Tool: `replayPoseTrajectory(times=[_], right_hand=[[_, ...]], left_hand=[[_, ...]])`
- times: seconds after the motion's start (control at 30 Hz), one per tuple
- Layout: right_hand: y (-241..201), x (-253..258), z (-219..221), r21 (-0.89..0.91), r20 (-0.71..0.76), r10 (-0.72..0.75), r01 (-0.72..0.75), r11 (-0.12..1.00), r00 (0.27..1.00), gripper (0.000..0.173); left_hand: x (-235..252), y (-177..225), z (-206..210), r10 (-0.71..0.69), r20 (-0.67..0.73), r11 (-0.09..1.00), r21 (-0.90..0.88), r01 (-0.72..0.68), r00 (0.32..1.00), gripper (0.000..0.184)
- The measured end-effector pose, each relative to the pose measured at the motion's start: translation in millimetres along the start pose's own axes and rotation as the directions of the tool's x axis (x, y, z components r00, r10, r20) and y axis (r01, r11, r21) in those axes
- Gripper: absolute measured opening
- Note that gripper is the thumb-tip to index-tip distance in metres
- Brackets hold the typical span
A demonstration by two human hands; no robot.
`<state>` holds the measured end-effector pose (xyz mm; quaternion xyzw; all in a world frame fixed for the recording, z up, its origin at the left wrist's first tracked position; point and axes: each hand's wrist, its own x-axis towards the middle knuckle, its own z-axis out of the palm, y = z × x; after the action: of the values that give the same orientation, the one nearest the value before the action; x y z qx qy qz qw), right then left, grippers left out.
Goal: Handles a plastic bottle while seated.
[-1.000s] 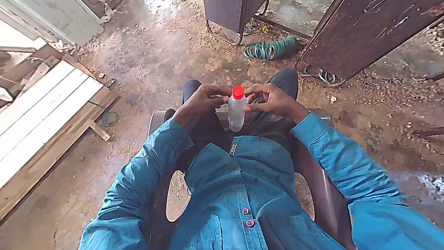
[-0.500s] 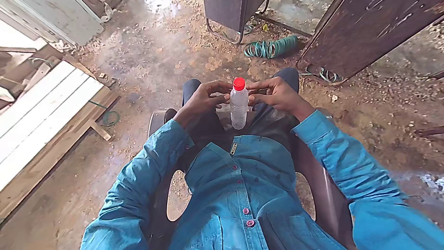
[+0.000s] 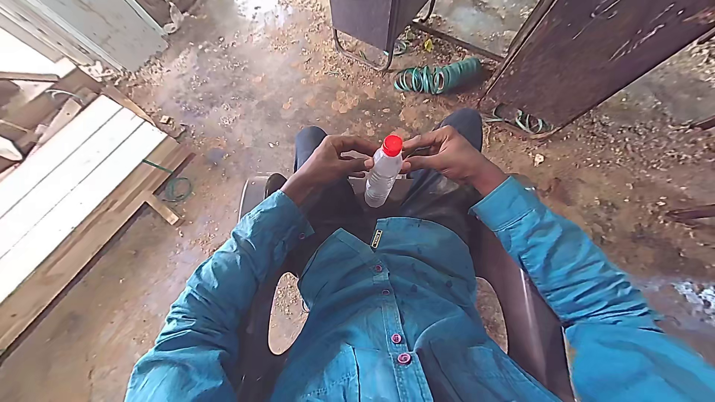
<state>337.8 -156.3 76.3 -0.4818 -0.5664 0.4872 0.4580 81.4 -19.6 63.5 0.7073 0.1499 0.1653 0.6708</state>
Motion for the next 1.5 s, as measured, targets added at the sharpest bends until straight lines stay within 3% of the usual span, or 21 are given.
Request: replayPoseTrajectory(times=[0.27, 0.53, 0.67, 0.83, 1.0, 1.13, 1.3, 1.37, 1.5], right_hand=[[3.3, 1.1, 11.1, 0.03, 0.025, -0.01, 0.01, 0.999, 1.0, 0.036], [-1.1, 2.5, 6.4, -0.145, -0.106, -0.03, 0.014, 0.989, 0.994, 0.041], [-3.4, 2.1, 10.0, -0.115, -0.06, 0.015, -0.022, 0.993, 0.998, 0.041], [-3.9, -1.1, 14.6, -0.151, -0.015, -0.023, 0.021, 0.988, 1.0, 0.029], [-4.4, -0.7, 15.0, -0.135, -0.004, 0.0, -0.001, 0.991, 1.0, 0.03], [-6.6, -0.6, 16.3, -0.135, 0.018, 0.011, -0.008, 0.991, 1.0, 0.04], [-4.0, 2.4, 12.9, -0.238, -0.03, 0.023, -0.029, 0.971, 0.999, 0.069], [-2.0, 4.0, 10.9, -0.286, -0.056, 0.015, -0.03, 0.958, 0.998, 0.079], [-0.2, 5.4, 6.5, -0.383, -0.083, 0.008, -0.039, 0.923, 0.996, 0.096]], left_hand=[[1.1, -0.6, 6.5, 0.012, -0.013, 0.999, 0.039, -0.012, 1.0, 0.022], [2.4, -4.3, 3.7, 0.01, -0.038, 0.999, 0.053, -0.008, 0.999, 0.025], [0.7, -1.4, 8.7, 0.044, -0.042, 0.996, 0.084, -0.041, 0.998, 0.021], [-1.0, 1.4, 11.2, 0.067, -0.028, 0.993, 0.097, -0.064, 0.997, 0.019], [-1.4, 0.9, 13.4, 0.078, -0.006, 0.992, 0.098, -0.077, 0.997, 0.018], [-1.5, 2.9, 14.5, 0.083, 0.027, 0.989, 0.119, -0.085, 0.996, 0.019], [0.5, 0.5, 11.3, 0.085, 0.045, 0.985, 0.15, -0.091, 0.995, 0.019], [1.9, -3.9, 10.3, 0.109, 0.044, 0.977, 0.18, -0.115, 0.993, 0.03], [2.8, -7.2, 9.4, 0.055, -0.085, 0.938, 0.347, -0.022, 0.995, 0.103]])
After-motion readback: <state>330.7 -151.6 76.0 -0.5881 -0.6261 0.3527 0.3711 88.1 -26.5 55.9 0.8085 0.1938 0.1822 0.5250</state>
